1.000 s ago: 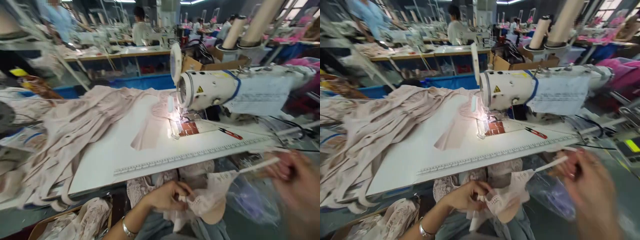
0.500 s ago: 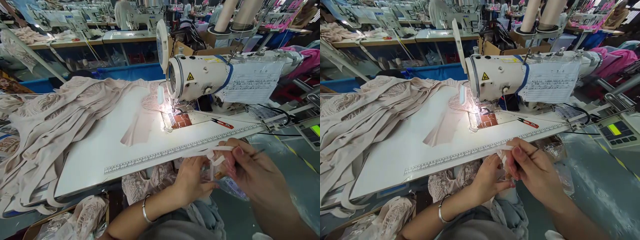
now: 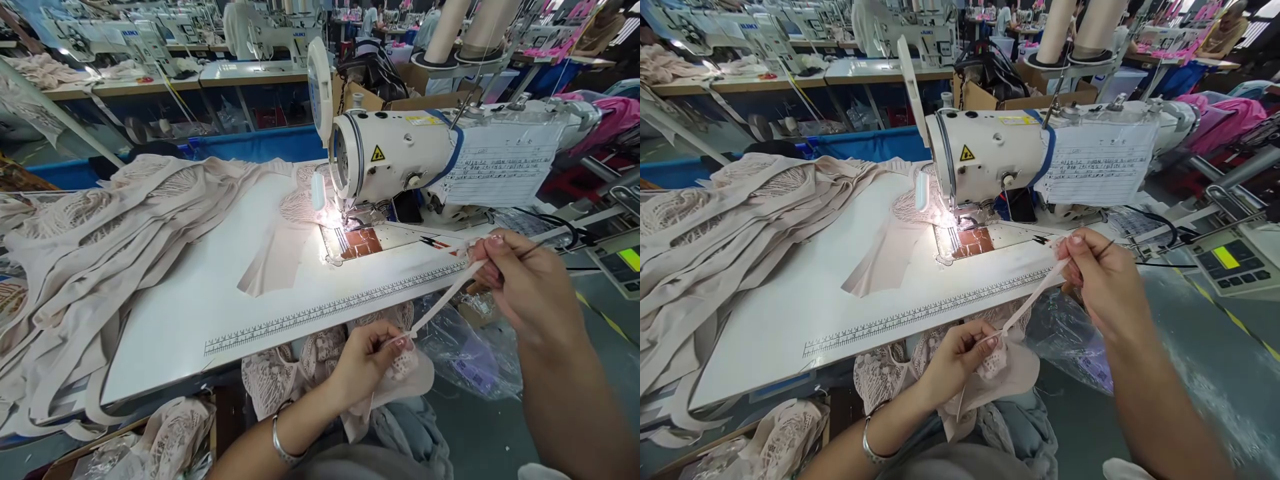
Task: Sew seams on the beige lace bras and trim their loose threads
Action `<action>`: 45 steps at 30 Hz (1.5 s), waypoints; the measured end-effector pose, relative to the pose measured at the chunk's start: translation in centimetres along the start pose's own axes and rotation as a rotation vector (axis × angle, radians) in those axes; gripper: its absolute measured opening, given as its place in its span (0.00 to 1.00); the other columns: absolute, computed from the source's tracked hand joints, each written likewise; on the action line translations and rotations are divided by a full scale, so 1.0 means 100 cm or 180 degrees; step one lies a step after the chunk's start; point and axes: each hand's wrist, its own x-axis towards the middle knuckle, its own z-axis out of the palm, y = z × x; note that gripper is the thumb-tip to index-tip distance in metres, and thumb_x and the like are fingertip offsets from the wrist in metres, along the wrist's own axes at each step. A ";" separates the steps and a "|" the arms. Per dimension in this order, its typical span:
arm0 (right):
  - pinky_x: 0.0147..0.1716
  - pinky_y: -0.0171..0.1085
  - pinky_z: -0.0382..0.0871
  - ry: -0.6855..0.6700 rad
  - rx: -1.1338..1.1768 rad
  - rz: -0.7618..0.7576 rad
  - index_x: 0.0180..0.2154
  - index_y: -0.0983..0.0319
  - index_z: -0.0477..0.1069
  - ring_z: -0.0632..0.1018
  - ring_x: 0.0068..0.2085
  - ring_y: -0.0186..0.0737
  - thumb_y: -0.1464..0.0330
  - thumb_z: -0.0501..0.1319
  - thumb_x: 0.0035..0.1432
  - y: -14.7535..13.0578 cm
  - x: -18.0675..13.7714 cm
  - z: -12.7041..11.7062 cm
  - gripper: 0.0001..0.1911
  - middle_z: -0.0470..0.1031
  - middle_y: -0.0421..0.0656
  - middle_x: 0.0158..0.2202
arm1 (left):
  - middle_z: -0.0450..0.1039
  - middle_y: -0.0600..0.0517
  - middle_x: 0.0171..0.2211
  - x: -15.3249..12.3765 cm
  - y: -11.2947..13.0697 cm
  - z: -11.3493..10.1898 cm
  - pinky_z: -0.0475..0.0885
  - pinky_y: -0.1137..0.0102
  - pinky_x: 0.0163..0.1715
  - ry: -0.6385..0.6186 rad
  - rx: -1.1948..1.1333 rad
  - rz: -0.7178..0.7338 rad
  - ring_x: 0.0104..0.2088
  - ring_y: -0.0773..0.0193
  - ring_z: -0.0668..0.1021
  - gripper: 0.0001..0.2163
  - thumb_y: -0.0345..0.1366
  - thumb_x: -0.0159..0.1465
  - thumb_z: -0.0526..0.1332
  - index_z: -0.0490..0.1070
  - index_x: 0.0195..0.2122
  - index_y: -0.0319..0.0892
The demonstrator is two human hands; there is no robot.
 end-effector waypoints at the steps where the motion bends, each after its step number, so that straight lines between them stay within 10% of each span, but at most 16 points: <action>1: 0.18 0.33 0.52 0.0003 -0.0073 0.0026 0.23 0.60 0.72 0.57 0.20 0.29 0.46 0.72 0.49 0.004 0.002 0.000 0.25 0.57 0.34 0.17 | 0.62 0.56 0.20 -0.001 0.000 0.000 0.54 0.74 0.23 0.0012 -0.0077 -0.0039 0.22 0.72 0.60 0.25 0.58 0.59 0.67 0.73 0.31 0.36; 10: 0.22 0.36 0.59 -0.0611 -0.1463 -0.0496 0.45 0.57 0.67 0.67 0.23 0.36 0.47 0.60 0.63 0.034 -0.024 0.012 0.22 0.64 0.34 0.23 | 0.62 0.56 0.18 -0.001 0.000 -0.003 0.52 0.75 0.22 0.0262 -0.0521 -0.0092 0.21 0.74 0.59 0.24 0.55 0.54 0.72 0.75 0.29 0.34; 15: 0.23 0.35 0.62 -0.1577 -0.1748 -0.0930 0.31 0.57 0.69 0.69 0.24 0.36 0.53 0.55 0.69 0.045 -0.061 0.032 0.19 0.68 0.38 0.26 | 0.60 0.57 0.19 -0.002 0.003 -0.003 0.53 0.75 0.23 0.0463 -0.0303 0.0150 0.22 0.73 0.59 0.22 0.54 0.55 0.71 0.75 0.27 0.35; 27: 0.28 0.37 0.67 0.0083 -0.0285 -0.0584 0.29 0.55 0.71 0.66 0.28 0.39 0.59 0.60 0.67 0.054 -0.048 0.010 0.13 0.64 0.38 0.27 | 0.63 0.54 0.19 -0.002 -0.004 -0.008 0.55 0.74 0.23 0.0496 -0.0344 0.0013 0.22 0.72 0.60 0.21 0.53 0.55 0.72 0.78 0.27 0.35; 36: 0.26 0.36 0.68 -0.1650 -0.1090 -0.0943 0.36 0.56 0.79 0.75 0.29 0.38 0.60 0.65 0.65 0.044 -0.056 0.027 0.08 0.74 0.41 0.29 | 0.72 0.50 0.24 -0.003 0.002 -0.005 0.61 0.73 0.30 0.0305 -0.0958 -0.0149 0.27 0.69 0.68 0.19 0.50 0.54 0.74 0.79 0.27 0.36; 45: 0.27 0.38 0.64 -0.1003 -0.1047 -0.1217 0.30 0.56 0.73 0.71 0.28 0.39 0.67 0.61 0.66 0.046 -0.055 0.028 0.11 0.71 0.40 0.26 | 0.68 0.53 0.20 -0.004 0.002 -0.008 0.59 0.75 0.26 -0.0073 -0.1454 -0.0501 0.22 0.72 0.65 0.20 0.49 0.52 0.76 0.74 0.23 0.36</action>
